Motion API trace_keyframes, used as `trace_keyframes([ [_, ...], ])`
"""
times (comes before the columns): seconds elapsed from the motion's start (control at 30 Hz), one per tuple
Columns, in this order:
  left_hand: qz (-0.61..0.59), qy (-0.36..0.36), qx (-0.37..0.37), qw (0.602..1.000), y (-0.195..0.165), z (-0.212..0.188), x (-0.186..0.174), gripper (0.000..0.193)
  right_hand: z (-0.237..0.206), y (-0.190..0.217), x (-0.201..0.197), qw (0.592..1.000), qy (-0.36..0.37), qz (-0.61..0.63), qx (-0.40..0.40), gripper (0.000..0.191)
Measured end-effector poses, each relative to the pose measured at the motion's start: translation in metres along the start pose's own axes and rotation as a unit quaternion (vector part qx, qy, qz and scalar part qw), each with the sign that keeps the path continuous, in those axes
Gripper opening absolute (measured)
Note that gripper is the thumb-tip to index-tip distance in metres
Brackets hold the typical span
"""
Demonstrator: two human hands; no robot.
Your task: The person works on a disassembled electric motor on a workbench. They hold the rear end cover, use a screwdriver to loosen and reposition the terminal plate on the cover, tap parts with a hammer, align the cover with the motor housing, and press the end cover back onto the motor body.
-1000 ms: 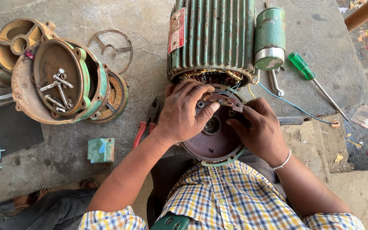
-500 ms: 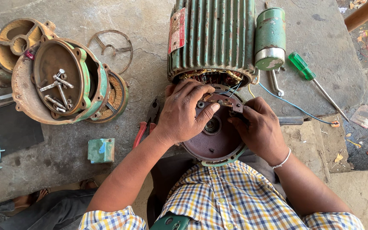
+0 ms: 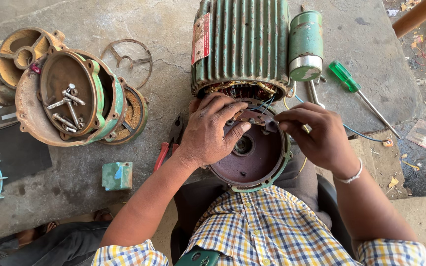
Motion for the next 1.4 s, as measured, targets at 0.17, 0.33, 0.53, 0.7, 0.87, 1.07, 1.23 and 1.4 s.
trace_keyframes([
  [0.17,0.028,0.000,0.012,1.000,-0.004,0.000,0.000,0.044,0.011,0.007,0.005,0.998,0.052,-0.030,0.016,0.015],
  [0.33,0.023,0.011,0.006,1.000,-0.005,-0.001,0.001,0.045,0.011,0.017,0.007,0.996,0.054,-0.050,-0.041,0.012],
  [0.53,0.029,0.005,0.012,0.999,-0.006,-0.001,0.001,0.044,0.008,0.003,0.006,0.999,0.011,-0.029,-0.038,0.010],
  [0.7,0.021,0.004,0.009,1.000,-0.005,0.001,0.001,0.044,-0.004,-0.036,0.013,0.974,0.027,0.187,0.123,0.009],
  [0.87,0.017,-0.002,0.012,1.000,-0.001,0.007,-0.001,0.043,-0.037,-0.066,0.018,0.938,-0.023,0.321,0.131,0.018],
  [1.07,0.030,0.011,0.012,0.999,0.008,0.018,-0.004,0.047,-0.045,-0.095,0.026,0.934,-0.011,0.309,0.178,0.019],
  [1.23,0.036,0.016,0.006,0.999,0.016,0.029,-0.008,0.048,-0.033,-0.088,0.014,0.960,0.036,0.173,0.217,0.022],
  [1.4,0.017,0.026,0.004,1.000,0.021,0.037,-0.012,0.048,-0.028,-0.081,0.009,0.956,0.120,-0.017,0.267,0.034],
])
Point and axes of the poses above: each hand's wrist, its own z-axis towards the middle knuckle, its own x-axis out of the palm, y = z × x, the point moved 6 cm from there along z, towards the middle knuckle, and after that the axes turned 10 degrees about x, right-handed, at the moved point
